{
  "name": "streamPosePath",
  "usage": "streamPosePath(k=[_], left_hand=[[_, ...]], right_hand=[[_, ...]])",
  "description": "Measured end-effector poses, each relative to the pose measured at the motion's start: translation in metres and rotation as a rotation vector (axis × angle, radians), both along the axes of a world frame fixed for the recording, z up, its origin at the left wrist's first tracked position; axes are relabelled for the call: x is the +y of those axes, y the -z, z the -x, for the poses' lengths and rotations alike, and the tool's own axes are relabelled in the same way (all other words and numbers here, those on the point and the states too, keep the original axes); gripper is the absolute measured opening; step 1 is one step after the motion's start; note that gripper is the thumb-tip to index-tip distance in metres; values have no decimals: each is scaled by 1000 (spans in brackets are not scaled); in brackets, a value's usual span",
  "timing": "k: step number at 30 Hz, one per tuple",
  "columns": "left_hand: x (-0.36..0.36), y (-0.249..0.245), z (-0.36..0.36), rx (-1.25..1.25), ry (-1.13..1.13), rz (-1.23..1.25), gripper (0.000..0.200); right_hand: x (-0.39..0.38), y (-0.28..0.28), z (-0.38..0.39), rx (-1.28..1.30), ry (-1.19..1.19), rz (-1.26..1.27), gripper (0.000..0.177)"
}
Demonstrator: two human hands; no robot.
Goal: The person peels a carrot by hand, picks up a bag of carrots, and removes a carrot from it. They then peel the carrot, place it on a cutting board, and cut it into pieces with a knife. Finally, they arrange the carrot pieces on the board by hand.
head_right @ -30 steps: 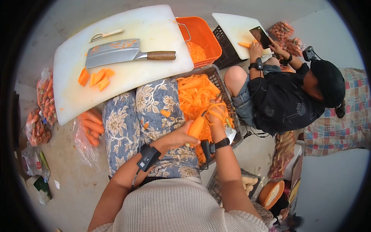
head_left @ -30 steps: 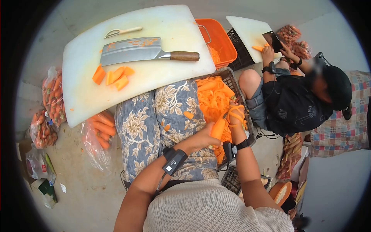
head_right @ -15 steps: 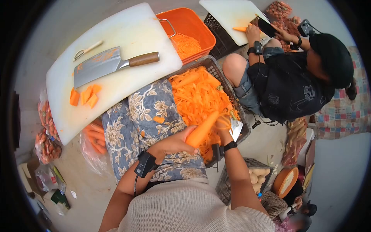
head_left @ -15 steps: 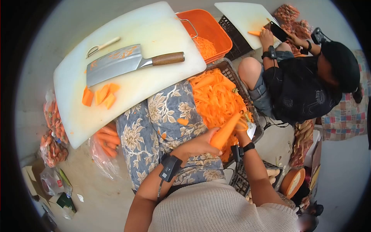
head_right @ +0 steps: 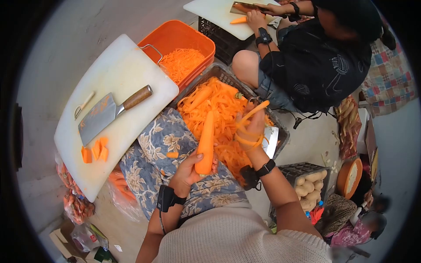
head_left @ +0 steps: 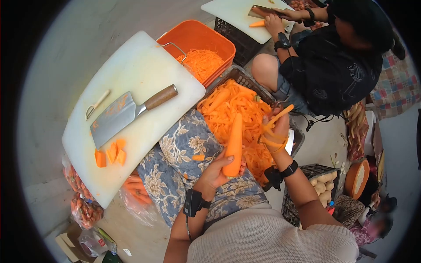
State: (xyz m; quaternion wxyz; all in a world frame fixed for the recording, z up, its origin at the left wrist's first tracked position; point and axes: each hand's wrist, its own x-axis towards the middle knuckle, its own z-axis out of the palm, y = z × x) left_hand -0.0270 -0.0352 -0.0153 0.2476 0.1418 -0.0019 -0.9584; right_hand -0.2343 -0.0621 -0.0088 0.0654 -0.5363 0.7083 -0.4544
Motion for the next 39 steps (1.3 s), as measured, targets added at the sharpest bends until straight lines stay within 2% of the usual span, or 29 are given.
streamPosePath(k=[1,3,5,6,8,9,11,13,15,16,18,19,21,23,25,27,29,30,31,32,33,35,37,39], left_hand=[[0,1,0,70,-25,-45,53],[3,4,0,41,-20,-58,52],[-2,3,0,17,-28,-57,51],[-2,1,0,16,-25,-56,50],[0,0,0,6,-6,-72,50],[-1,-1,0,20,-8,-54,50],[-3,-1,4,42,4,-30,50],[-2,0,4,-60,8,-41,52],[-2,-2,5,-52,6,-31,51],[-2,-2,5,-39,1,-21,51],[-3,0,4,2,2,-37,50],[-3,0,4,47,-9,-50,50],[-1,1,4,36,-1,-69,49],[-4,1,3,19,-26,-70,48],[0,2,0,-48,-11,-77,46],[1,3,1,-42,-27,-103,45],[-2,3,-1,-51,-17,-108,44],[-3,3,1,-42,9,-122,42],[-3,3,3,-26,28,-141,41],[-2,6,3,-40,-3,-130,41],[-2,11,3,15,15,-151,40],[-1,14,3,69,-22,-153,40],[-2,14,1,74,43,-168,42],[-2,9,-2,36,25,-157,42]], right_hand=[[9,19,-4,-86,-13,-176,24],[37,61,10,411,-664,-818,22],[65,82,18,308,-688,-898,23],[60,75,20,312,-691,-894,23],[59,41,16,236,-401,-924,25],[53,31,20,299,-351,-1050,27],[46,20,35,337,-336,-961,26],[34,1,41,383,-341,-865,26],[23,-19,37,179,-112,-601,23],[20,-23,32,173,-105,-603,23],[17,-24,17,-169,35,-333,23],[23,-6,13,-188,42,-363,25],[43,30,8,88,-167,-840,25],[71,74,15,280,-708,-1345,24],[72,49,7,243,-649,-1345,25],[70,33,10,114,-476,-1222,23],[72,40,23,138,-433,-1000,28],[61,16,17,7,-340,-994,29],[61,19,19,-55,-289,-894,30],[54,9,16,-38,-237,-919,30],[56,17,21,67,-266,-967,28],[61,45,25,440,-429,-1151,24],[65,41,13,735,-711,-1179,21],[72,43,7,765,-637,-1215,21]])
